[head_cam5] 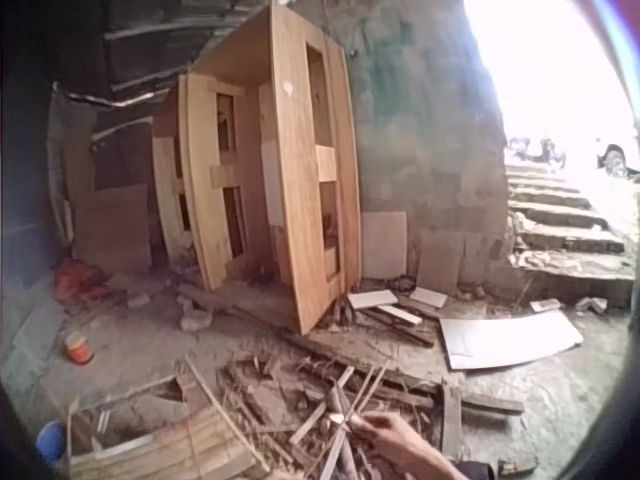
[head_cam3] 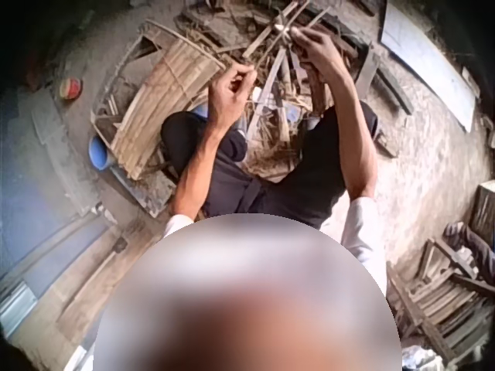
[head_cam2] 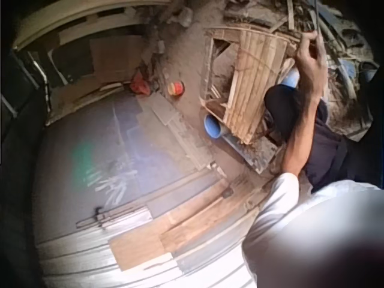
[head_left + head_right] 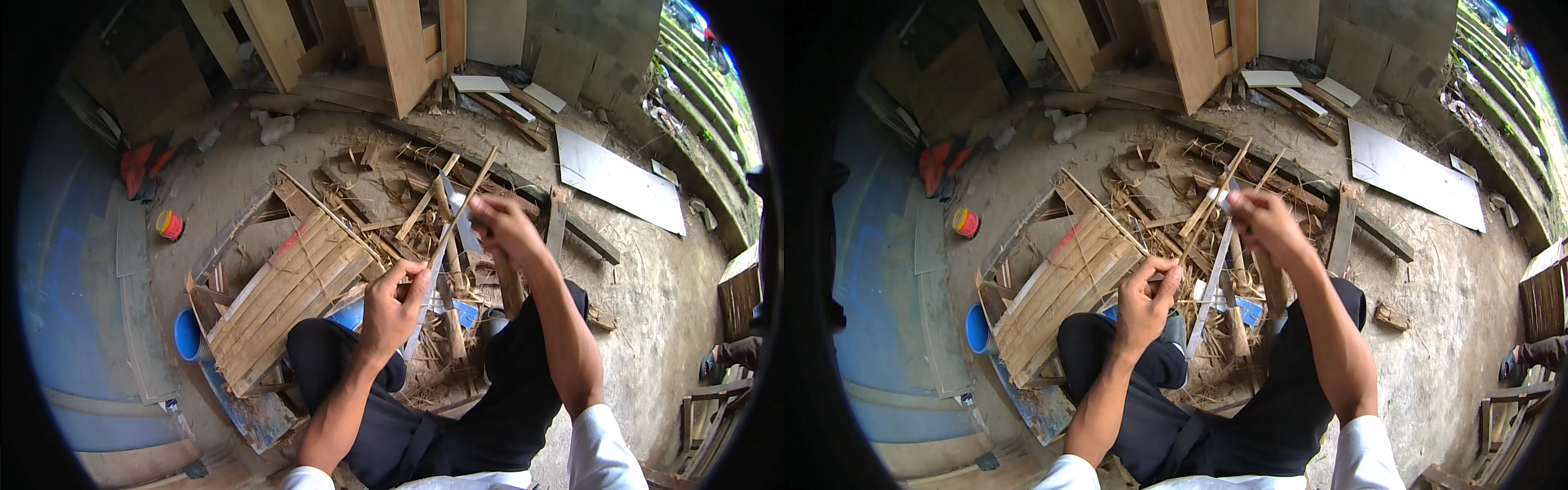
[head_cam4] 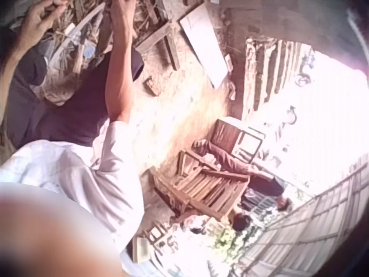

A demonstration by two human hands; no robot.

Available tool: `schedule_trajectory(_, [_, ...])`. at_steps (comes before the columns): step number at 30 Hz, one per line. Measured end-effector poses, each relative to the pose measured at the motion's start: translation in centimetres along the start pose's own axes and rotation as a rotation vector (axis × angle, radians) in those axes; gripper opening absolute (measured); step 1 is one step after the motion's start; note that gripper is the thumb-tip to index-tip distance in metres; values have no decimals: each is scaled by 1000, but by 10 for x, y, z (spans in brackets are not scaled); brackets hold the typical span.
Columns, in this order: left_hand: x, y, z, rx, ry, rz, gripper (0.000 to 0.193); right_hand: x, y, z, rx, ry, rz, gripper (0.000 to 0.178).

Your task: The person sits on the floor and uses a knife to shave thin strips from a bamboo stick. The person holds the bamboo with the left hand and draws the knife along it with the right hand, producing fine shavings that fall to the floor.

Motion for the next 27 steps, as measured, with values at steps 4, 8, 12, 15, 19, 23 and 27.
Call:
schedule_trajectory(4, [-2, -5, 8, 58, -80, -171, 16, 42, 35, -5, -308, 182, 100, 28])
schedule_trajectory(8, [-11, -2, 11, -53, -200, -454, 17, 31, 25, 2, -144, -116, 154, 22])
schedule_trajectory(12, [-25, -1, 12, -57, -248, -616, 13, 21, 31, -1, -246, -164, 398, 19])
schedule_trajectory(15, [-40, 1, 21, -47, -276, -736, 12, 24, 36, -7, -236, -92, 402, 18])
schedule_trajectory(19, [-51, -13, 40, 205, -171, -711, 12, 31, 41, -18, -152, -58, 33, 32])
schedule_trajectory(23, [-44, -7, 37, 116, -102, -715, 10, 19, 43, -31, -245, -83, -15, 27])
schedule_trajectory(27, [-32, -12, 22, 42, -62, -731, 9, 2, 22, -51, -254, -126, -57, 23])
Point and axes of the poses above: each hand's wrist, its own z-axis towards the middle knuckle, its own y-axis out of the palm, x = y × z, the point moved 9 cm from there along z, towards the middle knuckle, and after that the axes turned 12 degrees about z, right-handed, at the moved point
